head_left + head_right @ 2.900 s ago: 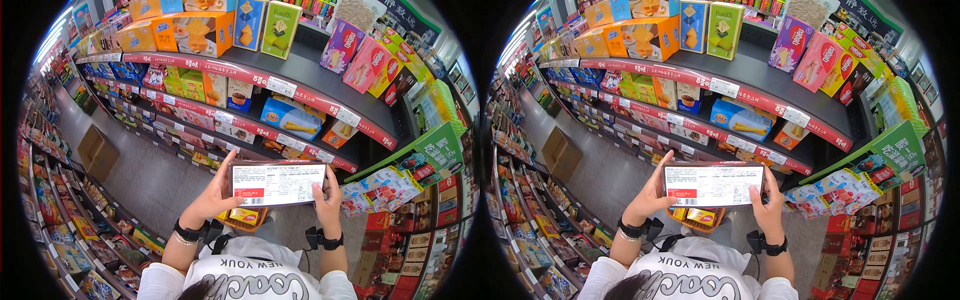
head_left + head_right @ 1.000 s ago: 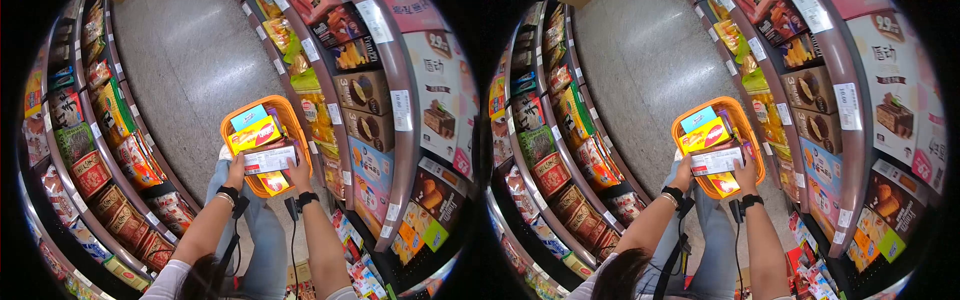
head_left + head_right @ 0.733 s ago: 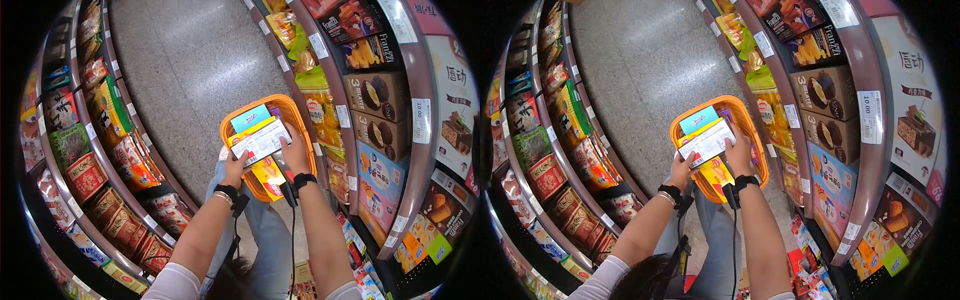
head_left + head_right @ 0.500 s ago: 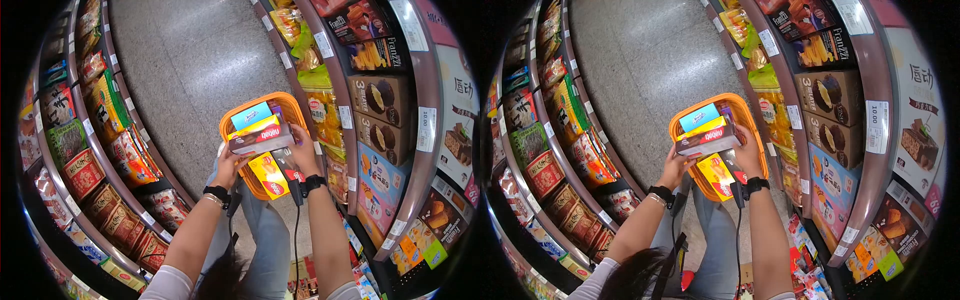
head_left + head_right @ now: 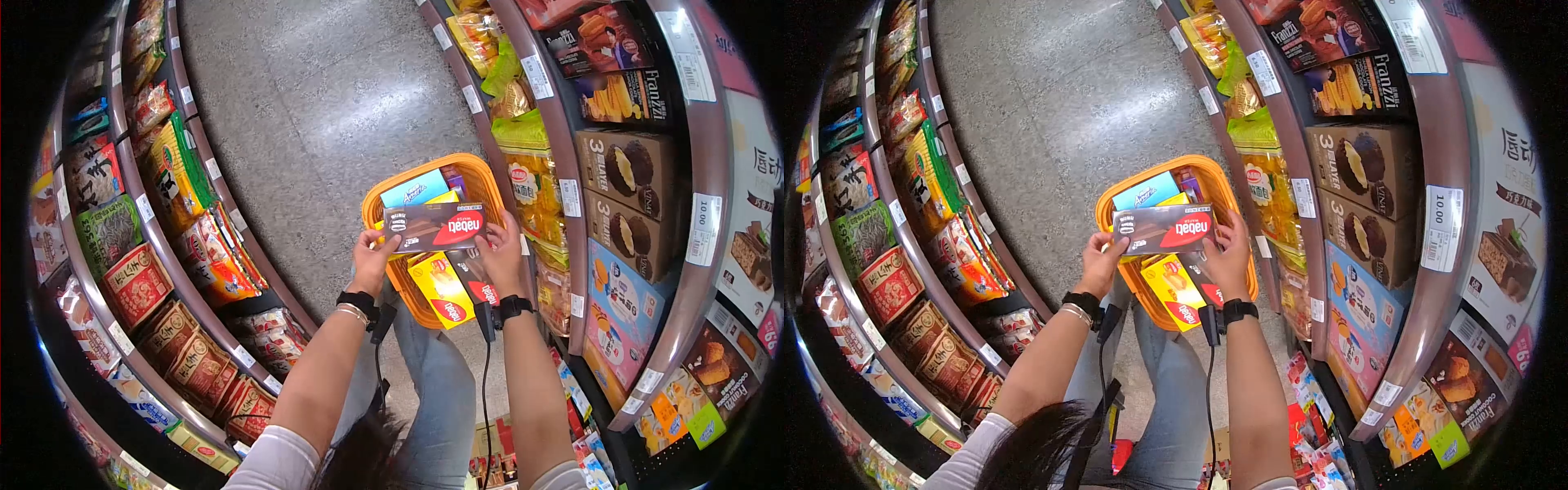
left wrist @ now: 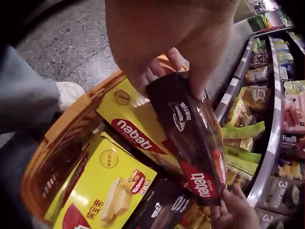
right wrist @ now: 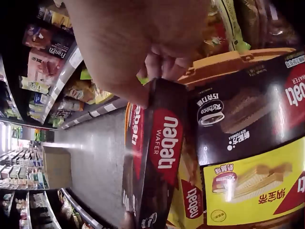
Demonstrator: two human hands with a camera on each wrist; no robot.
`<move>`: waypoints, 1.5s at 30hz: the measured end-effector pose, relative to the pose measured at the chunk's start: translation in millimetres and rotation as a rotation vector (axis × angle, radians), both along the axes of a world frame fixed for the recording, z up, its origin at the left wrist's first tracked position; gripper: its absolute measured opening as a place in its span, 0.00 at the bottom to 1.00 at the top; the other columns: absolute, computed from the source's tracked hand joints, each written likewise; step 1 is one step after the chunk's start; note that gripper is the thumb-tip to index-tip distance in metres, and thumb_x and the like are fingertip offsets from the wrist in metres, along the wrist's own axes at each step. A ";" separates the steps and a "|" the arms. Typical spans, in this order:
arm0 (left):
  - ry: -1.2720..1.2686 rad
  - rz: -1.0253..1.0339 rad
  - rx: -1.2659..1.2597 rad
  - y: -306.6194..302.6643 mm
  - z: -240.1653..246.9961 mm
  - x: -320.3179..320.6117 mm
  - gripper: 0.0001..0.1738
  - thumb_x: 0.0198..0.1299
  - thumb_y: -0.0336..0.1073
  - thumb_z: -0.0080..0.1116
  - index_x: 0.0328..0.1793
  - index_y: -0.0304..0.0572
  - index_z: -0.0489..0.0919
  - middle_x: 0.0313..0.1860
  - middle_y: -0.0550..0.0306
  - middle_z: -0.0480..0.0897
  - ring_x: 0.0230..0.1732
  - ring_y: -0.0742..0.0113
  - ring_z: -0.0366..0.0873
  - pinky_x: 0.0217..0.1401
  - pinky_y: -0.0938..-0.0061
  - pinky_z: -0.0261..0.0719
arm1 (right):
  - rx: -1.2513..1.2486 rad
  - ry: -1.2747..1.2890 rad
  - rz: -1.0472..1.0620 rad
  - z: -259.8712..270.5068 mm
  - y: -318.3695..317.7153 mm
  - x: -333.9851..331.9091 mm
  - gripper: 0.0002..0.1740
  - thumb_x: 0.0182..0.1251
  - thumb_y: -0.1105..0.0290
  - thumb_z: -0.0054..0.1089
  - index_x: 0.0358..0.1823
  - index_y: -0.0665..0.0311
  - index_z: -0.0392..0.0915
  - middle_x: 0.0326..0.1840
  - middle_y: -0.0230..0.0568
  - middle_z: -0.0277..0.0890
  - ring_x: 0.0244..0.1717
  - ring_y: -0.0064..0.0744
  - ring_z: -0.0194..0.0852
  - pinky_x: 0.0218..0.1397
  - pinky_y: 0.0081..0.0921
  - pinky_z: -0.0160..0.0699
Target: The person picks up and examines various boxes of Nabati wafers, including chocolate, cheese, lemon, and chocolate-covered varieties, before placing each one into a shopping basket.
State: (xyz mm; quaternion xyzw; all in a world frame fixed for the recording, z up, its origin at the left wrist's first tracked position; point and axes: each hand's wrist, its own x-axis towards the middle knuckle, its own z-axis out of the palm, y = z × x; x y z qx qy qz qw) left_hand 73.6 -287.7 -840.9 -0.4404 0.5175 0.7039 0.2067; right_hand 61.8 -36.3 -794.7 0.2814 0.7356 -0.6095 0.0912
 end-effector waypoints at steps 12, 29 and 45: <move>-0.094 -0.379 0.295 14.7 61.2 56.7 0.25 0.60 0.22 0.63 0.63 0.34 0.72 0.56 0.56 0.82 0.57 0.69 0.79 0.63 0.73 0.76 | 0.103 -0.073 -0.062 24.1 20.1 66.6 0.22 0.61 0.77 0.65 0.58 0.66 0.75 0.50 0.41 0.79 0.49 0.28 0.78 0.53 0.25 0.76; -0.082 -0.662 -0.287 49.2 153.0 61.8 0.15 0.65 0.37 0.58 0.53 0.35 0.81 0.45 0.59 0.84 0.46 0.66 0.80 0.51 0.74 0.76 | 0.143 -0.115 -0.323 157.7 32.6 123.8 0.15 0.69 0.64 0.62 0.45 0.71 0.79 0.39 0.37 0.82 0.42 0.25 0.78 0.51 0.23 0.74; 0.669 -1.124 0.360 157.5 567.7 -22.3 0.09 0.69 0.30 0.53 0.51 0.35 0.80 0.42 0.58 0.85 0.40 0.75 0.81 0.48 0.80 0.77 | 0.580 0.369 -0.938 582.3 33.0 185.2 0.07 0.70 0.71 0.58 0.39 0.69 0.81 0.32 0.36 0.83 0.35 0.22 0.81 0.44 0.22 0.78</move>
